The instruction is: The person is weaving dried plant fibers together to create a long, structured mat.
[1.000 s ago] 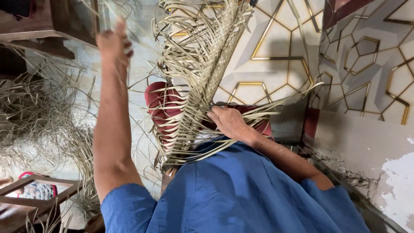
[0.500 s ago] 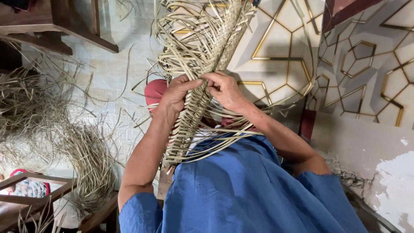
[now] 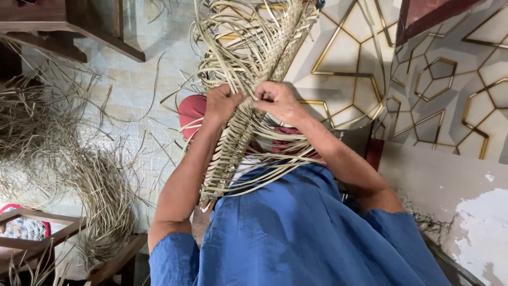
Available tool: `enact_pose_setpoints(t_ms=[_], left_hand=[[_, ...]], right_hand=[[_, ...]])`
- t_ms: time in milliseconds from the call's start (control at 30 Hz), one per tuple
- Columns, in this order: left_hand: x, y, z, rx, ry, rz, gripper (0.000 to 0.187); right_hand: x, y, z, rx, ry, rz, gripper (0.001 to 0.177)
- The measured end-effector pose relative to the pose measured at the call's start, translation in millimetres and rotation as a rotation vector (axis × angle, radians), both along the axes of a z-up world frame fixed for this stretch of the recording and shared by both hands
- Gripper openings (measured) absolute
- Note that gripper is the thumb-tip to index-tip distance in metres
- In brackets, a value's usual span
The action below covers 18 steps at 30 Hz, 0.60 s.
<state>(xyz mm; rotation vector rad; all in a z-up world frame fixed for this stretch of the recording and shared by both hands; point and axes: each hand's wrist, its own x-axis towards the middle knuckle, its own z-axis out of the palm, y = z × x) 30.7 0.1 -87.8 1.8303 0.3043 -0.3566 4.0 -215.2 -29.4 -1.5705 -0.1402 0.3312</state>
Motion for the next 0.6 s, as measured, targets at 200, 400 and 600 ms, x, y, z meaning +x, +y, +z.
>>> enact_pose_setpoints(t_ms=[200,400,600], left_hand=[[-29,5,106,0.395,-0.547,0.003,0.041],[-39,-11,151,-0.597,0.185,-0.01,0.015],[-38,0,156,-0.993,0.2,-0.064,0.016]], right_hand=[[-16,0,37,0.131,0.044,-0.037,0.022],[-15,0,4,0.091,-0.121,0.029,0.016],[-15,7,-3,0.098,-0.192,0.016,0.015]])
